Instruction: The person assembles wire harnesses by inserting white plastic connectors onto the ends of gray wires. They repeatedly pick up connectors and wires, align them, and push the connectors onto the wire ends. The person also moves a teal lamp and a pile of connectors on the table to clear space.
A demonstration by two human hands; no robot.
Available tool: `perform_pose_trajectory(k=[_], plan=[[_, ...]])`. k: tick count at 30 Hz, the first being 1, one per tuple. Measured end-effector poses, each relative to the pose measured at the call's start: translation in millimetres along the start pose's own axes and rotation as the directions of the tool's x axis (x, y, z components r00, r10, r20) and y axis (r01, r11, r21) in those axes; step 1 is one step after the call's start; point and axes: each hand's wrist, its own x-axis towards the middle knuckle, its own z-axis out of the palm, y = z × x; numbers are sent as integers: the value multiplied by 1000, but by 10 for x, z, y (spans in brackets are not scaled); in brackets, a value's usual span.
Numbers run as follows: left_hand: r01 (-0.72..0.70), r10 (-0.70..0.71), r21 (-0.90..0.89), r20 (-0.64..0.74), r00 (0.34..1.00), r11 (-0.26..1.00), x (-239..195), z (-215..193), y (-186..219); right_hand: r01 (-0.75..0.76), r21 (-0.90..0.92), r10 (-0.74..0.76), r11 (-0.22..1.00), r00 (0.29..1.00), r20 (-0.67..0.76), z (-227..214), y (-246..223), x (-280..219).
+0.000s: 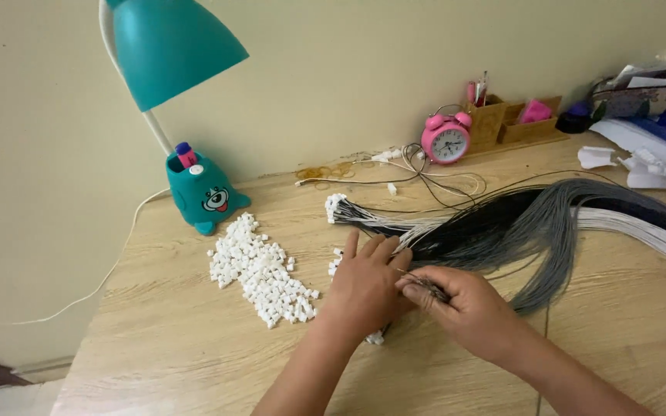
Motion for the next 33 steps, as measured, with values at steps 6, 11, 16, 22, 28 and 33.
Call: perform_pose_trajectory(k=[6,11,16,22,28,33], plan=[[231,-498,-710,-191,846,665,-508,-568,245,40,-62,-45,997,996,-71,74,215,-64],[335,-464,-876,471,750,-348,-686,-626,382,69,-250,-54,966,996,68,158,191,-104],[490,-448,-800,600,663,-345,-680,-506,562,84,-367,-9,927,980,200,201,350,-179],[533,-393,-727,684,614,-433,-748,-347,647,221,-265,-83,939,890,449,29,454,-300],[491,-406,-743,664,628,-455,-772,-303,695,-50,-130,108,990,864,492,-109,370,-311],[376,-481,-798,590,648,-471,-771,-33,702,-118,-150,168,982,910,379,-59,365,-222]])
